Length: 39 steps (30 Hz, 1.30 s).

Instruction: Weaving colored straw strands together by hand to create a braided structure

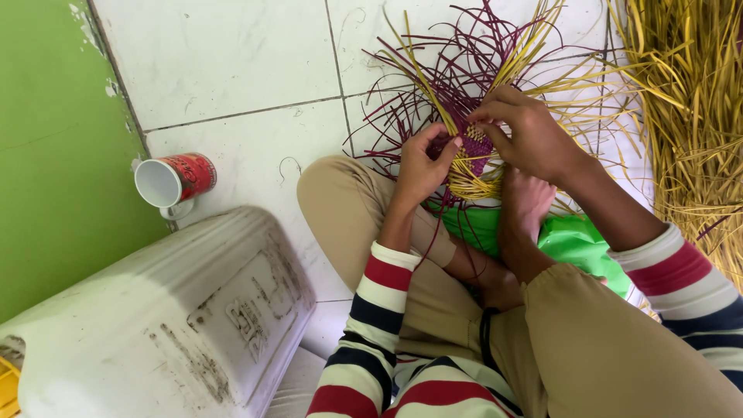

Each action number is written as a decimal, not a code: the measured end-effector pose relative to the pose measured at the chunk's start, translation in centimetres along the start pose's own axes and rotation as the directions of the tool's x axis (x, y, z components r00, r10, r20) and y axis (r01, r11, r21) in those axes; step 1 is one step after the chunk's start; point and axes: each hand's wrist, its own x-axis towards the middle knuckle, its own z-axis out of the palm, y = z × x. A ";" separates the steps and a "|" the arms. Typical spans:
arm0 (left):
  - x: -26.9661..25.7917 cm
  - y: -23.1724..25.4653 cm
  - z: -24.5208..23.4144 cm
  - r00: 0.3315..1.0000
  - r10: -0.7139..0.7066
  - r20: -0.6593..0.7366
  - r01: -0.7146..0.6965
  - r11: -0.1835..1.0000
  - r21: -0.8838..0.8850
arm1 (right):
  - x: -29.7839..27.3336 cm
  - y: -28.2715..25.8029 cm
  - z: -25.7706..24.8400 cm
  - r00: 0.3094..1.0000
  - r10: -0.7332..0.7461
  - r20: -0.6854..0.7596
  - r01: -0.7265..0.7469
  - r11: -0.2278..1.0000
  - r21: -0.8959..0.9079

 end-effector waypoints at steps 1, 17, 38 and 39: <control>0.0 -0.1 0.1 1.000 -0.010 0.001 0.010 1.000 -0.021 | -0.2 0.2 0.0 1.000 0.006 -0.002 -0.006 1.000 0.015; -0.2 -0.4 0.3 0.994 -0.077 0.079 0.088 0.986 -0.143 | -0.3 -0.6 -1.0 0.994 -0.069 0.081 0.072 0.996 -0.043; 2.9 3.5 -0.6 0.948 0.300 0.110 -0.269 0.565 0.780 | -0.1 0.2 -0.3 0.998 -0.033 0.045 0.037 0.995 -0.097; 3.0 3.4 -0.3 0.921 0.385 0.061 -0.252 0.470 0.846 | -0.1 0.4 -0.1 0.998 -0.039 0.049 0.044 0.994 -0.101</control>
